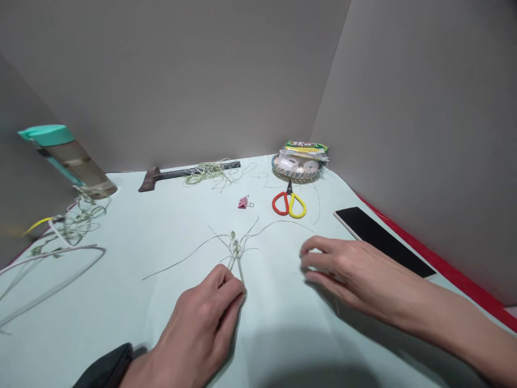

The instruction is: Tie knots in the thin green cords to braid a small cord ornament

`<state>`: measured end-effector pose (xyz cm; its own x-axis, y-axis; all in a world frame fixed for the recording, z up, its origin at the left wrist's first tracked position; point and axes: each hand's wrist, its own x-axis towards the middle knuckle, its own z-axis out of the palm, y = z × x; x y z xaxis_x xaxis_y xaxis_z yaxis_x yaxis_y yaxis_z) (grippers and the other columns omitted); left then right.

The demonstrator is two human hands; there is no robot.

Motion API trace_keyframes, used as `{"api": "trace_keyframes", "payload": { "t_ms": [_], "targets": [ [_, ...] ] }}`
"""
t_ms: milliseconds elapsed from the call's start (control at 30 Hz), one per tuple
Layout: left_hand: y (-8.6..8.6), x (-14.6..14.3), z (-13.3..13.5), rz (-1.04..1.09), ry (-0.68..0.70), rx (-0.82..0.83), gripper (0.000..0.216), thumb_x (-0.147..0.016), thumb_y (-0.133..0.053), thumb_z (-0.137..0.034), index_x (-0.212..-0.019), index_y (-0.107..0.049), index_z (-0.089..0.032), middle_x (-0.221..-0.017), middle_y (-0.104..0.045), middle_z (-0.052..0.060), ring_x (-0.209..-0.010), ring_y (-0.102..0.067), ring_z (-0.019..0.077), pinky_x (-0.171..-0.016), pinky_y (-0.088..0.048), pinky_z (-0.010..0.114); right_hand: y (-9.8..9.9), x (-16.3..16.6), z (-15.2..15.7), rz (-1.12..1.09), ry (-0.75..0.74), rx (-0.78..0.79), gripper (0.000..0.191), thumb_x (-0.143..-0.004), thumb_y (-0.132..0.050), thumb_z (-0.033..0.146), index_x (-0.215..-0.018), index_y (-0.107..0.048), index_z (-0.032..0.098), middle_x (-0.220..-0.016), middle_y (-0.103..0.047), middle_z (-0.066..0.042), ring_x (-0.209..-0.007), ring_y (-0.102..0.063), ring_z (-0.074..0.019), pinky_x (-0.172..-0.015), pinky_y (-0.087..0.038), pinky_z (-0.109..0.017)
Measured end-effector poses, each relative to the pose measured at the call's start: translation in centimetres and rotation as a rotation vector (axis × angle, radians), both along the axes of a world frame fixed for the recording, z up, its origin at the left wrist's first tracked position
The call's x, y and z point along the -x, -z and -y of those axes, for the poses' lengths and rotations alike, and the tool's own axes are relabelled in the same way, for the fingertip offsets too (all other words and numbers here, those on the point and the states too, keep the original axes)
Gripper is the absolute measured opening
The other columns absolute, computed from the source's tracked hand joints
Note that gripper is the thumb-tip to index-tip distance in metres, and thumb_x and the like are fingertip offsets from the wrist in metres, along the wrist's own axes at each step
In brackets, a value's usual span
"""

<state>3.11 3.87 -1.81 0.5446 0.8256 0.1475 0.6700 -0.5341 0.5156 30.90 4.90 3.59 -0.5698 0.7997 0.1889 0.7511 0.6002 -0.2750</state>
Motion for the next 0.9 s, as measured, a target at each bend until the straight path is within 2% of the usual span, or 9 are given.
{"api": "trace_keyframes", "payload": {
  "t_ms": [133, 233, 300, 433, 567, 633, 733, 833, 900],
  "targets": [
    [-0.1, 0.2, 0.2, -0.021, 0.061, -0.014, 0.031, -0.104, -0.030, -0.019, -0.092, -0.059, -0.021, -0.088, -0.054, 0.003, -0.068, -0.058, 0.0181, -0.062, -0.047, 0.033, 0.3, 2.2, -2.8, -0.054, -0.039, 0.012, 0.017, -0.099, -0.050, 0.012, -0.101, -0.065, 0.020, -0.101, -0.067, -0.007, -0.084, -0.066, -0.0198, -0.073, -0.049, -0.033],
    [-0.1, 0.3, 0.3, -0.038, 0.087, -0.028, 0.032, -0.103, -0.030, -0.016, -0.093, -0.060, -0.021, -0.089, -0.055, 0.005, -0.069, -0.060, 0.0191, -0.060, -0.049, 0.034, 1.7, 4.5, -5.7, -0.116, -0.085, 0.000, 0.023, -0.100, -0.053, 0.016, -0.122, -0.058, 0.019, -0.118, -0.066, -0.010, -0.108, -0.062, -0.0231, -0.092, -0.049, -0.038],
    [-0.1, 0.3, 0.4, -0.053, 0.097, -0.028, 0.031, -0.102, -0.030, -0.014, -0.093, -0.060, -0.021, -0.091, -0.056, 0.005, -0.068, -0.061, 0.0193, -0.059, -0.051, 0.034, 3.0, 5.7, -7.2, -0.130, -0.121, -0.007, 0.025, -0.098, -0.057, 0.014, -0.123, -0.059, 0.017, -0.124, -0.064, -0.012, -0.116, -0.056, -0.0253, -0.098, -0.047, -0.041],
    [-0.1, 0.5, 0.5, -0.033, 0.113, -0.021, 0.027, -0.101, -0.034, -0.014, -0.101, -0.060, -0.022, -0.094, -0.058, 0.005, -0.069, -0.063, 0.0176, -0.061, -0.054, 0.031, 4.9, 6.5, -8.7, -0.166, -0.168, -0.018, 0.013, -0.099, -0.055, 0.010, -0.095, -0.066, 0.016, -0.107, -0.067, -0.010, -0.100, -0.054, -0.0239, -0.087, -0.048, -0.039],
    [-0.7, 1.7, -0.3, 0.104, 0.088, -0.149, 0.033, -0.101, -0.039, -0.012, -0.127, -0.056, -0.024, -0.112, -0.060, 0.007, -0.082, -0.067, 0.0151, -0.070, -0.054, 0.024, 5.4, 6.1, -8.6, -0.244, -0.183, -0.031, 0.016, -0.101, -0.053, 0.012, -0.092, -0.066, 0.015, -0.104, -0.067, -0.010, -0.097, -0.052, -0.0229, -0.085, -0.047, -0.037],
    [-1.5, 2.7, -1.7, 0.095, 0.038, -0.187, 0.033, -0.101, -0.043, -0.014, -0.127, -0.057, -0.027, -0.117, -0.061, 0.006, -0.092, -0.067, 0.0148, -0.077, -0.052, 0.022, 5.5, 5.9, -8.4, -0.273, -0.194, -0.028, 0.015, -0.100, -0.054, 0.011, -0.092, -0.066, 0.015, -0.104, -0.068, -0.010, -0.096, -0.052, -0.0224, -0.085, -0.046, -0.037],
    [-2.6, 3.9, -4.7, 0.043, -0.071, -0.132, 0.021, -0.102, -0.048, -0.023, -0.114, -0.065, -0.027, -0.108, -0.067, 0.002, -0.090, -0.066, 0.0154, -0.077, -0.049, 0.023, 5.7, 5.9, -8.1, -0.304, -0.193, -0.009, 0.014, -0.100, -0.054, 0.010, -0.092, -0.066, 0.014, -0.096, -0.068, -0.008, -0.090, -0.053, -0.0209, -0.081, -0.047, -0.035],
    [-3.2, 4.3, -8.0, 0.024, -0.092, -0.078, 0.020, -0.102, -0.051, -0.029, -0.113, -0.068, -0.025, -0.110, -0.069, 0.002, -0.081, -0.064, 0.0149, -0.069, -0.046, 0.026, 6.0, 6.1, -7.9, -0.336, -0.175, 0.009, 0.013, -0.100, -0.054, 0.012, -0.094, -0.065, 0.014, -0.091, -0.067, -0.006, -0.086, -0.055, -0.0196, -0.078, -0.046, -0.034],
    [-3.2, 4.2, -9.8, 0.021, -0.063, -0.028, 0.022, -0.102, -0.053, -0.032, -0.116, -0.070, -0.026, -0.115, -0.070, 0.002, -0.086, -0.065, 0.0155, -0.070, -0.046, 0.026, 6.1, 6.1, -7.9, -0.356, -0.165, 0.015, 0.013, -0.101, -0.053, 0.012, -0.095, -0.065, 0.014, -0.091, -0.067, -0.006, -0.086, -0.057, -0.0192, -0.078, -0.047, -0.033]
  ]
}}
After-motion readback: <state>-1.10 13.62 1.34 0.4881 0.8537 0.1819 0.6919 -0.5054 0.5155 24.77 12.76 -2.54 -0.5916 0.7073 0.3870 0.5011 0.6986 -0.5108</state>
